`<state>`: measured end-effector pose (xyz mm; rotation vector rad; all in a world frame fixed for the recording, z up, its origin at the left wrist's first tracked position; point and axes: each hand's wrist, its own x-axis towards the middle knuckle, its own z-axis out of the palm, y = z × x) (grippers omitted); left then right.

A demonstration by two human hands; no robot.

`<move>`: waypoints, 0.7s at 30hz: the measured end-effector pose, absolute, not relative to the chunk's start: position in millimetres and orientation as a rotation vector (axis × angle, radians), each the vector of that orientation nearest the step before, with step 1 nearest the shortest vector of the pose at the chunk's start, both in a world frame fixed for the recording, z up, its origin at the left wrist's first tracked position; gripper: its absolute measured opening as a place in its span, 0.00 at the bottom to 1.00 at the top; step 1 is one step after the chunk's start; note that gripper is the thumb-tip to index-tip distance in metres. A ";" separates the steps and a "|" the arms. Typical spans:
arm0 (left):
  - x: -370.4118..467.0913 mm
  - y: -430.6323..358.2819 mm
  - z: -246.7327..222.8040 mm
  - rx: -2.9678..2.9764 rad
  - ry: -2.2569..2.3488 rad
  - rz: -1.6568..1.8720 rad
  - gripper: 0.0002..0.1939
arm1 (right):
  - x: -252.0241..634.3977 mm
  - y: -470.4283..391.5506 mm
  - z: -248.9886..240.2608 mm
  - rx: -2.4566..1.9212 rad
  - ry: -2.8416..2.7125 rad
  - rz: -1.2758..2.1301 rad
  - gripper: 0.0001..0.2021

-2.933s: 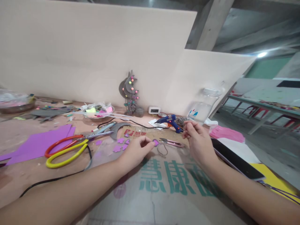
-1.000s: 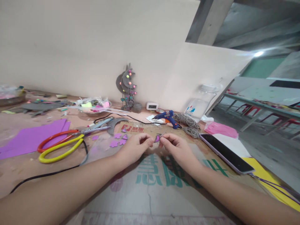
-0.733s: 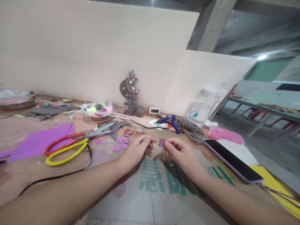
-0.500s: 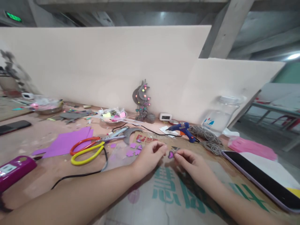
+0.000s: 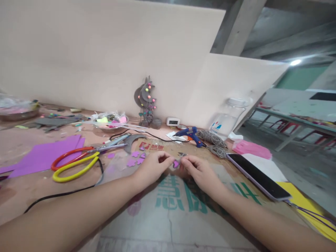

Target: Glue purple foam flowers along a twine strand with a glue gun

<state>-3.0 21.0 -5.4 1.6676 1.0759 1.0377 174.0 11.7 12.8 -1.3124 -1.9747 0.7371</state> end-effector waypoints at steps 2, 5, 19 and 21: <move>-2.6 20.0 -4.8 1.651 1.086 1.015 0.13 | 174.2 10.9 12.9 -1.284 -1.944 0.787 0.19; -2.4 18.8 -3.9 1.623 1.092 1.006 0.13 | 174.5 11.0 10.1 -1.228 -1.879 0.942 0.16; -4.6 19.3 -4.3 1.670 1.076 1.041 0.14 | 176.1 15.0 2.4 -1.231 -1.836 1.067 0.13; -4.5 19.5 -4.0 1.672 1.056 1.052 0.15 | 177.3 16.4 0.4 -1.233 -1.816 1.059 0.13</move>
